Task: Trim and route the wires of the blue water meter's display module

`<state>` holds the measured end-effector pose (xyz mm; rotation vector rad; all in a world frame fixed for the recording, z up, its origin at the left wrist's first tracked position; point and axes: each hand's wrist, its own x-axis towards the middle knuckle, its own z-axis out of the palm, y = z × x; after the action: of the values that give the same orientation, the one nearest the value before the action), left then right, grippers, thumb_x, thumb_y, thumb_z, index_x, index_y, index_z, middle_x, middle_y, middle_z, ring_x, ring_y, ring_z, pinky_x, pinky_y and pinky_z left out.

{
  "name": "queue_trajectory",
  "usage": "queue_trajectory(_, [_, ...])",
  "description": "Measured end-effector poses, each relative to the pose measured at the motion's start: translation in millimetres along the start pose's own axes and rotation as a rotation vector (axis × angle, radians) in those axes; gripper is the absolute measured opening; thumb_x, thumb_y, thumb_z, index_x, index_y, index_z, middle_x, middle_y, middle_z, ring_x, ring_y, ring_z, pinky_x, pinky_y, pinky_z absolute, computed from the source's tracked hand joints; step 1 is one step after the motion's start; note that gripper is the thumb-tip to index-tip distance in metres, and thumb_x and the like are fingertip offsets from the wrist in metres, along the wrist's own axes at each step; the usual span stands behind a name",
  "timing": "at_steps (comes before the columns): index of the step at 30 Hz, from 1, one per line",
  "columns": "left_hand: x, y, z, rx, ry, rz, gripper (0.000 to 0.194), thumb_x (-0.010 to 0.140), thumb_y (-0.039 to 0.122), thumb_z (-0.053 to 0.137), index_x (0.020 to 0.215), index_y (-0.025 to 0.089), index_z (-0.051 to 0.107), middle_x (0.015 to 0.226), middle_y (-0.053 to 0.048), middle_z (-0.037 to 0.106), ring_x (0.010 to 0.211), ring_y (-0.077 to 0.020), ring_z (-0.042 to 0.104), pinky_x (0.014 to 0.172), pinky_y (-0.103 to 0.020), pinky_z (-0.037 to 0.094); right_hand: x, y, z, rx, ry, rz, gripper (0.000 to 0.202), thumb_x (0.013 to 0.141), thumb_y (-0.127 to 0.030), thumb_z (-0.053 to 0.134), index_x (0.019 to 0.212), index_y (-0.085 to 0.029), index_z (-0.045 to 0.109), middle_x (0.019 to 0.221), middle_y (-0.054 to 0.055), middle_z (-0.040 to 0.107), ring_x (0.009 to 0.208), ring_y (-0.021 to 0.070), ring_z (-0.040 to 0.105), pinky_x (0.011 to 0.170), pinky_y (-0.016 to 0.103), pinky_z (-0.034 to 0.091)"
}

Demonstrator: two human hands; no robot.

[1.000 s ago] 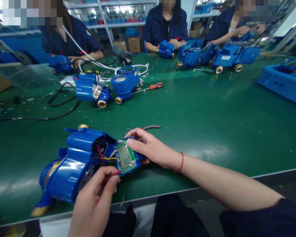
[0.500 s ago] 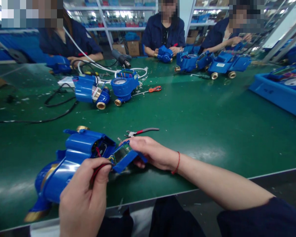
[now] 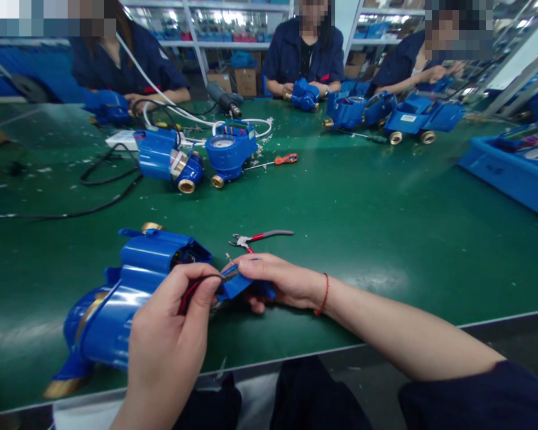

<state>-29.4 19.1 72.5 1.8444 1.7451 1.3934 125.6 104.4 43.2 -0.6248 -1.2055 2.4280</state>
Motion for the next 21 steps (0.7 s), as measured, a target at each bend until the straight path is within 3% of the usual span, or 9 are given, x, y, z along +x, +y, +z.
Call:
queue_trajectory(4, [2, 5, 2.6, -0.04, 0.089, -0.089, 0.01, 0.092, 0.018, 0.059, 0.096, 0.022, 0.068, 0.083, 0.003, 0.071, 0.071, -0.0127, 0.067, 0.072, -0.022, 0.054, 5, 6, -1, 0.064, -0.056, 0.054, 0.063, 0.076, -0.073, 0.066, 0.092, -0.013, 0.058, 0.064, 0.0, 0.054, 0.052, 0.0074, 0.047, 0.045, 0.014, 0.041])
queue_trajectory(9, [3, 7, 2.0, -0.04, 0.075, -0.074, 0.014, 0.092, 0.017, 0.059, 0.098, 0.022, 0.07, 0.087, 0.003, 0.074, 0.073, -0.0124, 0.069, 0.073, -0.022, 0.055, 8, 8, -4, 0.097, -0.124, 0.112, 0.067, 0.075, -0.078, 0.062, 0.08, -0.011, 0.058, 0.062, 0.002, 0.054, 0.049, 0.0074, 0.049, 0.045, 0.015, 0.043])
queue_trajectory(21, [-3, 1, -8.8, -0.033, -0.022, 0.018, 0.02, 0.092, 0.013, 0.059, 0.104, 0.027, 0.065, 0.091, 0.007, 0.072, 0.073, -0.0075, 0.068, 0.075, -0.014, 0.054, 8, 10, -5, 0.08, -0.159, 0.079, 0.066, 0.076, -0.076, 0.064, 0.087, -0.012, 0.058, 0.062, 0.001, 0.055, 0.048, 0.0073, 0.048, 0.046, 0.016, 0.045])
